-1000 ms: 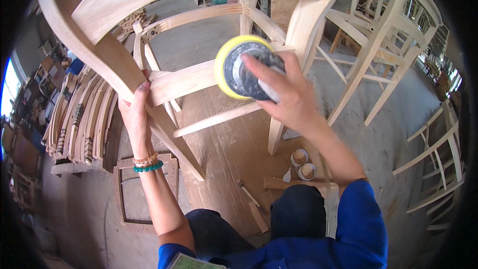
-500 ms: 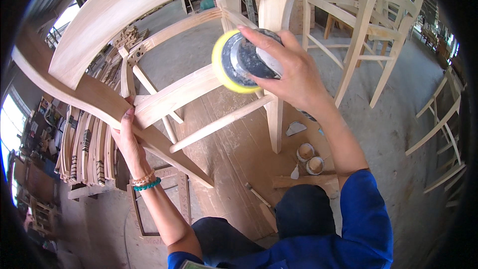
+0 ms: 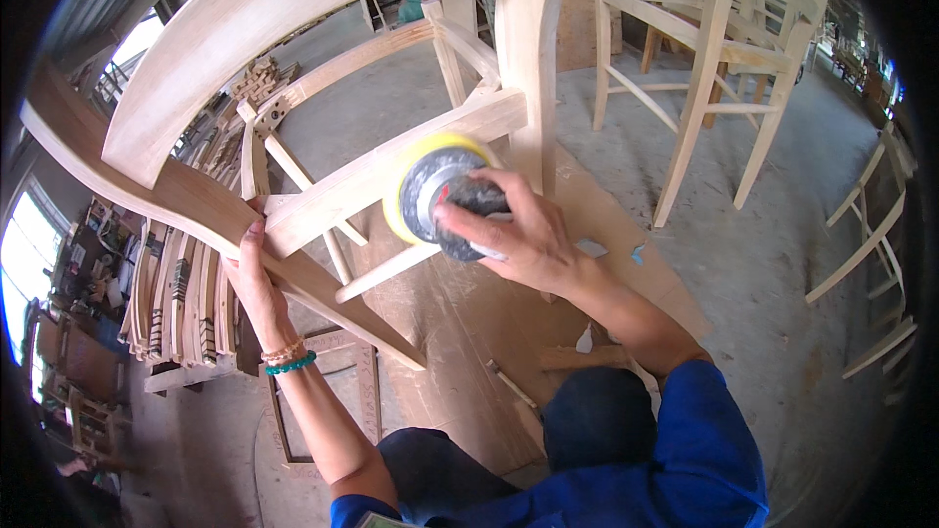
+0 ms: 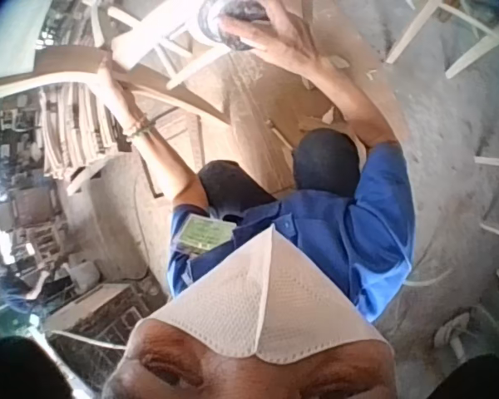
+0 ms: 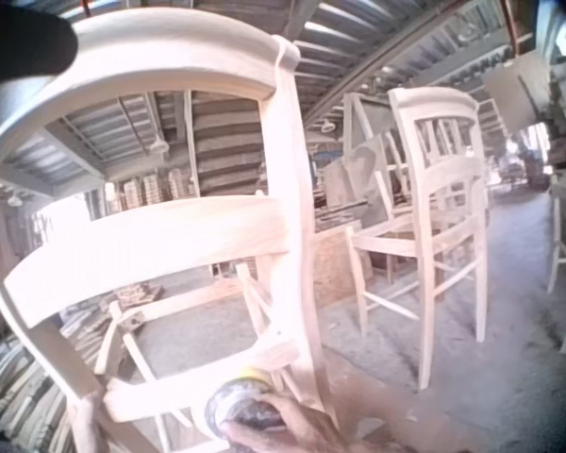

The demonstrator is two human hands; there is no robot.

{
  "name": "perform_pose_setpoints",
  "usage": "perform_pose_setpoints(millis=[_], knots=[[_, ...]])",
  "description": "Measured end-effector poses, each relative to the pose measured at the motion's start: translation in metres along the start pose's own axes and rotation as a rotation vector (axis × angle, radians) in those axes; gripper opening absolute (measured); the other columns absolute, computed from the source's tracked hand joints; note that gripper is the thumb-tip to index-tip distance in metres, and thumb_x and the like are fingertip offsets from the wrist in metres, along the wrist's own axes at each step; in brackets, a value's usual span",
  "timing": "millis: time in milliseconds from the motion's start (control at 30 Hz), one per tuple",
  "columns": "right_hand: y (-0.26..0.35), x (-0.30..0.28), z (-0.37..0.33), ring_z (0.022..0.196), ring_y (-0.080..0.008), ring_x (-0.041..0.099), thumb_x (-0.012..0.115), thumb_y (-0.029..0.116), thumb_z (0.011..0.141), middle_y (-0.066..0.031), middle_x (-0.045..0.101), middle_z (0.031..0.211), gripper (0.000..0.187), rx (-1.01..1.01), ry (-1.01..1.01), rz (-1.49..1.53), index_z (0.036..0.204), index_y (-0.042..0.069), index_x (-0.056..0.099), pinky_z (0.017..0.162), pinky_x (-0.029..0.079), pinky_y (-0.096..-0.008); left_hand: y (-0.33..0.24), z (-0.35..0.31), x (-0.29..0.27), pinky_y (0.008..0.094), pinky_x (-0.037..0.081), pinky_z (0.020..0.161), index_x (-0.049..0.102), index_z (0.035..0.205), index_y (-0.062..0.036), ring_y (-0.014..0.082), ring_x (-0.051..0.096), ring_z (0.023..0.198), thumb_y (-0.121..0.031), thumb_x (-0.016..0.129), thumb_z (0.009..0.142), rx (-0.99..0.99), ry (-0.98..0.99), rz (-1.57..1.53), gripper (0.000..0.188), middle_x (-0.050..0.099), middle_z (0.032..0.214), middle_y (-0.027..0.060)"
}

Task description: The person applies glue to joints on a wooden chair frame and smooths the surface with an orbital sander. The person repeats this process on multiple joints, repositioning the chair as needed.

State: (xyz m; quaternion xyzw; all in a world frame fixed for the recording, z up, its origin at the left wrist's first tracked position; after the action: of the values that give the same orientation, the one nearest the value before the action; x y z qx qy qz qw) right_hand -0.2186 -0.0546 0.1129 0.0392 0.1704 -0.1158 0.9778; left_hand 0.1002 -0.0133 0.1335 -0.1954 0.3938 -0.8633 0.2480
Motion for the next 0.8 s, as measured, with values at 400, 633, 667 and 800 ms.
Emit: perform_pose_setpoints(millis=[400, 633, 667, 800], knots=[[0.008, 0.034, 0.008, 0.093, -0.0303, 0.06, 0.081, 0.013, 0.067, -0.0172, 0.045, 0.118, 0.073, 0.017, -0.12, -0.113, 0.129, 0.037, 0.052, 0.073, 0.058, -0.0338, -0.001, -0.001, 0.001, 0.0343, 0.038, 0.098, 0.056, 0.117, 0.0013, 0.0193, 0.055, 0.106, -0.02, 0.067, 0.08, -0.002, -0.046, -0.018, 0.044, 0.062, 0.111, 0.0119], [0.041, 0.068, 0.012, 0.079, -0.0213, 0.06, 0.073, 0.023, 0.078, -0.0174, 0.043, 0.116, 0.055, -0.2, -0.146, -0.237, 0.126, 0.042, 0.053, 0.06, 0.059, -0.0222, -0.004, -0.004, 0.007, 0.0336, 0.036, 0.099, 0.056, 0.117, 0.0022, 0.0193, 0.055, 0.105, -0.022, 0.068, 0.081, -0.003, -0.035, -0.006, 0.045, 0.062, 0.112, 0.0118], [0.037, 0.066, 0.009, 0.079, -0.0212, 0.06, 0.073, 0.024, 0.078, -0.0171, 0.043, 0.116, 0.055, -0.187, -0.183, -0.234, 0.126, 0.042, 0.054, 0.061, 0.059, -0.0226, -0.004, -0.004, 0.007, 0.0334, 0.036, 0.099, 0.056, 0.117, 0.0023, 0.0191, 0.054, 0.106, -0.022, 0.067, 0.081, -0.004, -0.035, -0.01, 0.045, 0.062, 0.112, 0.012], [0.0, 0.027, -0.004, 0.09, -0.0283, 0.061, 0.082, 0.014, 0.065, -0.0164, 0.043, 0.116, 0.069, -0.003, -0.254, -0.188, 0.124, 0.038, 0.056, 0.073, 0.059, -0.033, -0.003, -0.001, 0.0, 0.0333, 0.038, 0.098, 0.053, 0.121, 0.0034, 0.0195, 0.053, 0.108, -0.022, 0.065, 0.082, 0.013, -0.031, 0.0, 0.048, 0.06, 0.117, 0.0132]])
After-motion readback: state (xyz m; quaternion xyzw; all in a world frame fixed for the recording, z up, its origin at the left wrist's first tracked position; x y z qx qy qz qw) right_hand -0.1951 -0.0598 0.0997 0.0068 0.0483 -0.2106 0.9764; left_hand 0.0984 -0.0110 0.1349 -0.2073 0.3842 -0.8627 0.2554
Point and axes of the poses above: each hand's wrist, its own z-axis towards the middle knuckle, its own x-axis out of the palm, y = z × x, the point moved 7 cm from there along z, towards the middle knuckle
